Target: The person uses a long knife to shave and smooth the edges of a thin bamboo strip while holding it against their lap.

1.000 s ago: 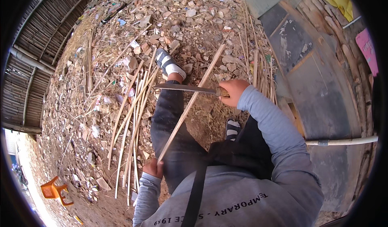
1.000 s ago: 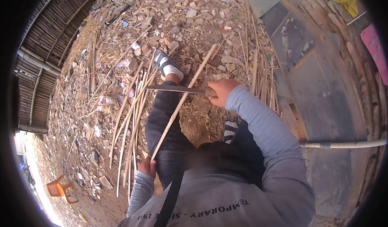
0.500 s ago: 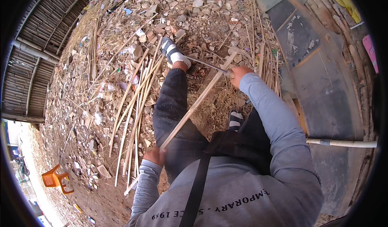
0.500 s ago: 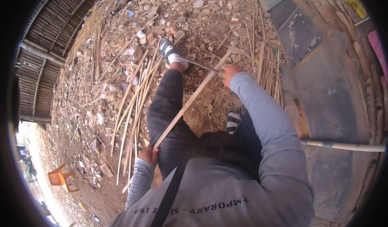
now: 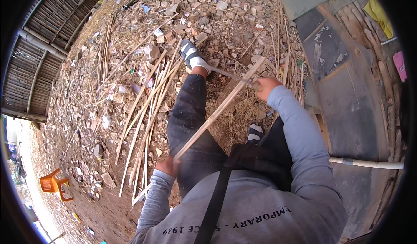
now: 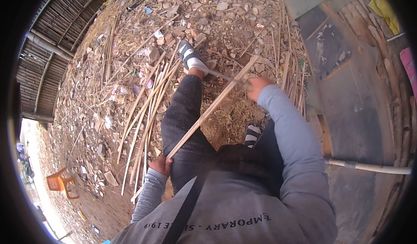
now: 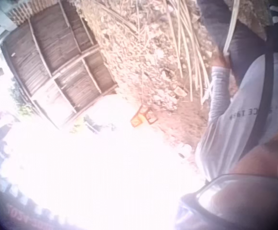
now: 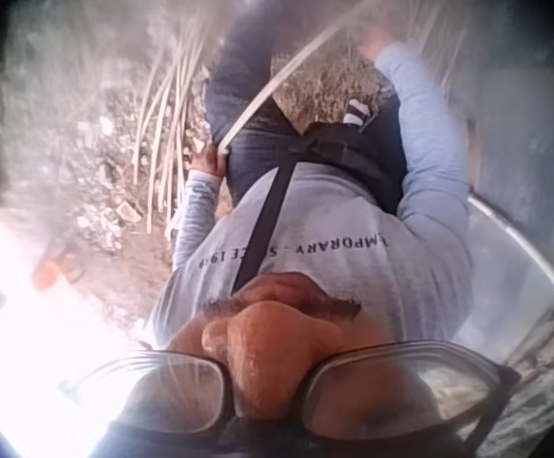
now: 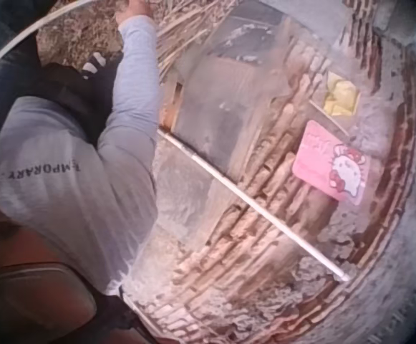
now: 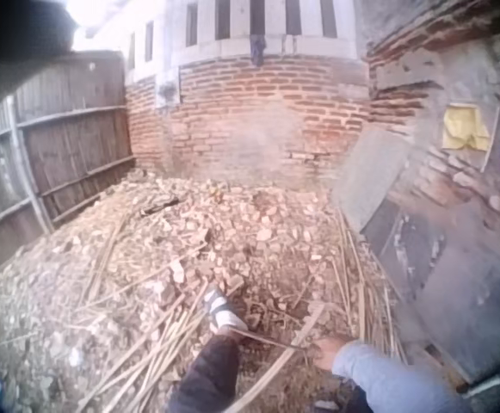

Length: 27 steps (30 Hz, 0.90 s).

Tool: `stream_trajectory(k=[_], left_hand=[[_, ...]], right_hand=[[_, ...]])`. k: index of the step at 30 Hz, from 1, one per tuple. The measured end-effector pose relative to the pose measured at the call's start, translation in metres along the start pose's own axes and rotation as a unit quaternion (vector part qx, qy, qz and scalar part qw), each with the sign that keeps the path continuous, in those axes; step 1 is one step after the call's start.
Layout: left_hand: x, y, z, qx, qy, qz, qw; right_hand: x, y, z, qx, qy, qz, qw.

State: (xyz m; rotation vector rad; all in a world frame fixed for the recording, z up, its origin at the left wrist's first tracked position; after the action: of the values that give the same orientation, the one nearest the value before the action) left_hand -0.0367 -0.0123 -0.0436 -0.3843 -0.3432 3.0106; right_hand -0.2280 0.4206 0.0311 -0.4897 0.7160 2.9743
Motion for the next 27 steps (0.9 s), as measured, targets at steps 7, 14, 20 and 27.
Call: stream_trajectory(k=[7, 14, 20, 27], left_hand=[[-0.003, 0.006, -0.01, 0.018, -0.006, 0.004, 1.0], [-0.001, 0.002, 0.0, -0.004, 0.033, 0.025, 0.999], [0.0, -0.002, -0.001, -0.015, 0.03, 0.029, 0.999], [-0.002, -0.005, 0.006, 0.013, 0.03, 0.032, 0.999]], right_hand=[[0.01, -0.005, -0.032, -0.003, 0.067, 0.066, 0.996], [-0.002, 0.027, -0.015, -0.051, 0.102, 0.007, 0.993], [-0.001, -0.011, 0.004, 0.061, 0.09, 0.015, 0.994], [-0.009, 0.017, -0.021, -0.047, 0.11, 0.086, 0.989]])
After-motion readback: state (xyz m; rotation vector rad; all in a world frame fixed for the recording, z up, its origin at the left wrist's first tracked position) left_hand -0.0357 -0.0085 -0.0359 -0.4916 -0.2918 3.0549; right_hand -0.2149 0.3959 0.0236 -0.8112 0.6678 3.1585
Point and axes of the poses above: each hand's wrist, its own x-axis towards the middle knuckle, its own z-axis out of the back of the hand, y = z × x, the point moved 5 cm from there along x, towards the middle knuckle, and after that the axes turned 14 degrees about x, right-handed, at the moved point
